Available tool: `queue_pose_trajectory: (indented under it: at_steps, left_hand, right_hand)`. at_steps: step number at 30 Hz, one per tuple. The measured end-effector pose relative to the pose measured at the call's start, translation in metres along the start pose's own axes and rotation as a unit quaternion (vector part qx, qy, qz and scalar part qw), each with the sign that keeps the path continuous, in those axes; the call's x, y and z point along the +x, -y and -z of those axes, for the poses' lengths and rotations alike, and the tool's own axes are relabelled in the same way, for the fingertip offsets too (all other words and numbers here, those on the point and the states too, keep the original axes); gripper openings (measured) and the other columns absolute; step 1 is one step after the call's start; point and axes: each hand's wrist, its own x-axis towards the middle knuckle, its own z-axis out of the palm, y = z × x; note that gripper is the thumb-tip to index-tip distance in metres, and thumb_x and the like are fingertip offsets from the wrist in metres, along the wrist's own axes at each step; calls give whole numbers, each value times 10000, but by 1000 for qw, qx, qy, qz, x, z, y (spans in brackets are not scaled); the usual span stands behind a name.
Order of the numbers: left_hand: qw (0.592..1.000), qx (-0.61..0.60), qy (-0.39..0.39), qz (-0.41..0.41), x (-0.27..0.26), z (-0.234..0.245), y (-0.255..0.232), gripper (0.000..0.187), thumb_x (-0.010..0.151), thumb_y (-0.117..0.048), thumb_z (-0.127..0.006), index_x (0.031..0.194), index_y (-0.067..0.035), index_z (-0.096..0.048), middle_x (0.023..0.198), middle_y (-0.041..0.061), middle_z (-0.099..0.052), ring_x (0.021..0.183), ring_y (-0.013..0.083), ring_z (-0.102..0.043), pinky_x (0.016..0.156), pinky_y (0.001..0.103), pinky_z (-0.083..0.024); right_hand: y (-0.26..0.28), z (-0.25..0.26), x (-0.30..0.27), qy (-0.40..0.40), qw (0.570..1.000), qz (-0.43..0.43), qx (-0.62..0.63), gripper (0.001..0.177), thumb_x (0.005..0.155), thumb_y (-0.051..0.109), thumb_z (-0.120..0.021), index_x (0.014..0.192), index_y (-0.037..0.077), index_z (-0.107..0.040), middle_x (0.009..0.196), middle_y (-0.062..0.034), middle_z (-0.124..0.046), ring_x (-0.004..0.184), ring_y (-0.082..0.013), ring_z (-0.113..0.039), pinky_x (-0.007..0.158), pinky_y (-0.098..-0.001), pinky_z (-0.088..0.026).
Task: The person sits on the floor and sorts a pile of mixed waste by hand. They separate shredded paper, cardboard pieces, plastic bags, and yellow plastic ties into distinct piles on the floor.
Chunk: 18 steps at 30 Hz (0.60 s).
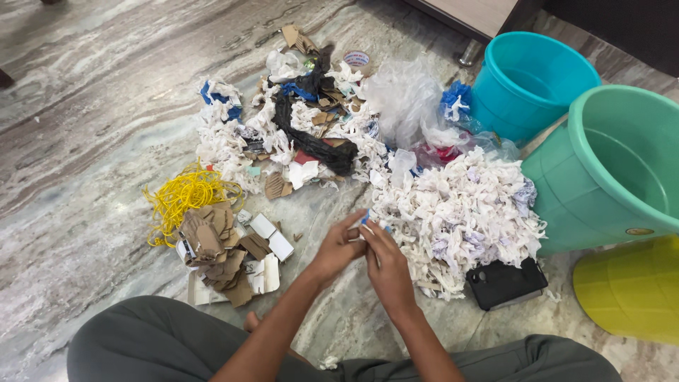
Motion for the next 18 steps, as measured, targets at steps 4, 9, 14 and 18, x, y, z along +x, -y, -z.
queue_pose_trajectory:
  at_steps: [4, 9, 14, 18]
  left_hand:
    - [1000, 0, 26, 7, 0, -11, 17, 777, 881, 95, -510, 1610, -74, -303, 1357, 140, -614, 1136, 210, -662, 946, 331, -582]
    - [999, 40, 30, 21, 3, -6, 19, 736, 873, 90, -522, 1563, -91, -339, 1479, 153, -552, 1160, 235, -683, 876, 322, -599]
    - [979, 165, -110, -52, 2, 19, 10, 660, 778, 96, -474, 1411, -63, -570, 1338, 185, -707, 923, 227, -794, 703, 296, -608]
    - [961, 152, -233, -2, -2, 23, 2, 445, 872, 3, -532, 1294, -76, -649, 1208, 137, -757, 798, 223, -790, 633, 301, -569]
  right_hand:
    - [-16, 1, -3, -27, 999, -36, 10, 363, 899, -42, -617, 1224, 70, -735, 1320, -129, -694, 1224, -291, -673, 985, -377, -565]
    - [-28, 14, -1, -64, 997, -36, 4, 334, 897, -74, -617, 1160, 69, -766, 1249, -128, -736, 1154, -262, -711, 977, -355, -584]
    - [-34, 71, 28, -200, 977, -8, -76, 242, 902, -87, -645, 1090, 30, -742, 1224, -145, -722, 1149, -280, -695, 983, -364, -577]
    - [-35, 126, 53, -273, 954, 3, -126, 302, 922, -91, -619, 1160, 30, -762, 1289, -214, -613, 1047, -328, -691, 894, -392, -568]
